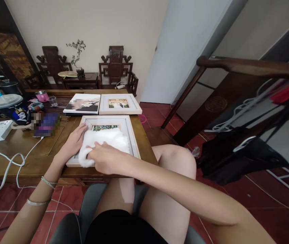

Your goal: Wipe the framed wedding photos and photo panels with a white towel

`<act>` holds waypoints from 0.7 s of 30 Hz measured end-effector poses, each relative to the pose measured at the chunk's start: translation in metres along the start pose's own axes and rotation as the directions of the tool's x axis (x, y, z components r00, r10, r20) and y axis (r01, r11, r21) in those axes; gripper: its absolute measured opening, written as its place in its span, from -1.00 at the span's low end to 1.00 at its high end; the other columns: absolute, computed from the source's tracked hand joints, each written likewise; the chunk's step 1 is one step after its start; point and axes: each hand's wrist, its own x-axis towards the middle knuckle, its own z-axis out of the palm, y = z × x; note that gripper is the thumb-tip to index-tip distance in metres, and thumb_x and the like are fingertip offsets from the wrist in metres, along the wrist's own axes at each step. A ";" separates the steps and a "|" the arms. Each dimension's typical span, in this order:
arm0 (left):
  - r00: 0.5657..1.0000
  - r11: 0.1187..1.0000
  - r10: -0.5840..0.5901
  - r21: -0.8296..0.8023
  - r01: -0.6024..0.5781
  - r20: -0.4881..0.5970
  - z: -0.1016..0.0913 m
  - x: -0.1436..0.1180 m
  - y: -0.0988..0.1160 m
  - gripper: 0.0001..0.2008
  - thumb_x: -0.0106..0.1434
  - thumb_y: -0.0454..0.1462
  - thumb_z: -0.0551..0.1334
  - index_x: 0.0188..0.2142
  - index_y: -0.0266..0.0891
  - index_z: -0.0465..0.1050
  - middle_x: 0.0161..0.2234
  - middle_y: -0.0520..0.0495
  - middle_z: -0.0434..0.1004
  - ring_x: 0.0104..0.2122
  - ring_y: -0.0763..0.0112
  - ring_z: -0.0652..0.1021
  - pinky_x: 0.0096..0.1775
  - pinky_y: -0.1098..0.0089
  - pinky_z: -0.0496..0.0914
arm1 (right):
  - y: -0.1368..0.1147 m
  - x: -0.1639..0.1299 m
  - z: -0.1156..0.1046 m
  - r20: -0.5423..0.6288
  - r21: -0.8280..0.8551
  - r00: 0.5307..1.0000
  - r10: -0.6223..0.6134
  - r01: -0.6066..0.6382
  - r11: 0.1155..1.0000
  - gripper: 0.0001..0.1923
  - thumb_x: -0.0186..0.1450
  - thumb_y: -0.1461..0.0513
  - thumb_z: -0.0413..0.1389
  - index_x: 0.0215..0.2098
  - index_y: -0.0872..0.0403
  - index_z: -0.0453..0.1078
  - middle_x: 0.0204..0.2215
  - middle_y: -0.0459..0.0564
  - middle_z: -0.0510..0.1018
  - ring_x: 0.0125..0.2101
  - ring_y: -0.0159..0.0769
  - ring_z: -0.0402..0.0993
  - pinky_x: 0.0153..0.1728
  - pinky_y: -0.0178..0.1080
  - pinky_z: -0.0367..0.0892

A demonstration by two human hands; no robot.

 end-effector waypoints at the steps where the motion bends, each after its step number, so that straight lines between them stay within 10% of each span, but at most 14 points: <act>1: 1.000 1.000 -0.007 -0.021 0.006 -0.026 -0.001 0.000 0.003 -0.56 0.35 -0.26 -0.10 0.14 -0.33 0.27 0.23 -0.25 0.23 0.24 0.20 0.24 0.25 0.08 0.11 | 0.007 0.009 0.005 -0.048 -0.023 0.999 0.026 -0.027 0.999 -0.59 0.12 0.50 -0.05 -0.12 0.20 0.44 0.08 0.28 0.41 0.13 0.09 0.25 0.02 0.01 0.22; 5: 0.998 0.996 -0.029 -0.082 0.024 -0.062 -0.008 0.000 0.016 -0.49 0.39 -0.12 -0.13 0.21 -0.37 0.15 0.26 -0.30 0.16 0.27 0.22 0.18 0.26 0.13 0.05 | 0.040 0.058 0.014 -0.186 -0.105 0.964 0.189 -0.211 0.972 -0.50 0.15 0.48 -0.03 0.06 0.24 0.34 0.30 0.29 0.05 0.27 0.18 -0.07 0.15 0.20 0.00; 11: 0.991 0.990 -0.055 -0.139 0.038 -0.119 -0.014 0.000 0.021 -0.43 0.40 -0.04 -0.18 0.26 -0.32 0.06 0.29 -0.27 0.10 0.28 0.25 0.15 0.27 0.14 0.01 | 0.044 0.101 0.000 -0.266 -0.184 0.947 0.178 -0.231 0.955 -0.63 0.26 0.41 -0.06 0.00 0.33 0.38 0.08 0.38 0.36 0.20 0.16 0.09 0.17 0.19 -0.05; 21: 0.984 0.951 -0.169 -0.270 0.148 -0.053 -0.015 -0.001 0.026 -0.29 0.37 0.08 -0.29 0.27 -0.36 0.06 0.30 -0.24 0.08 0.29 0.26 0.14 0.28 0.19 -0.03 | -0.008 0.019 -0.007 0.011 -0.144 0.981 -0.195 0.195 0.970 -0.71 0.15 0.47 -0.05 -0.30 0.19 0.46 -0.28 0.18 0.55 -0.09 -0.06 0.41 0.04 0.05 0.17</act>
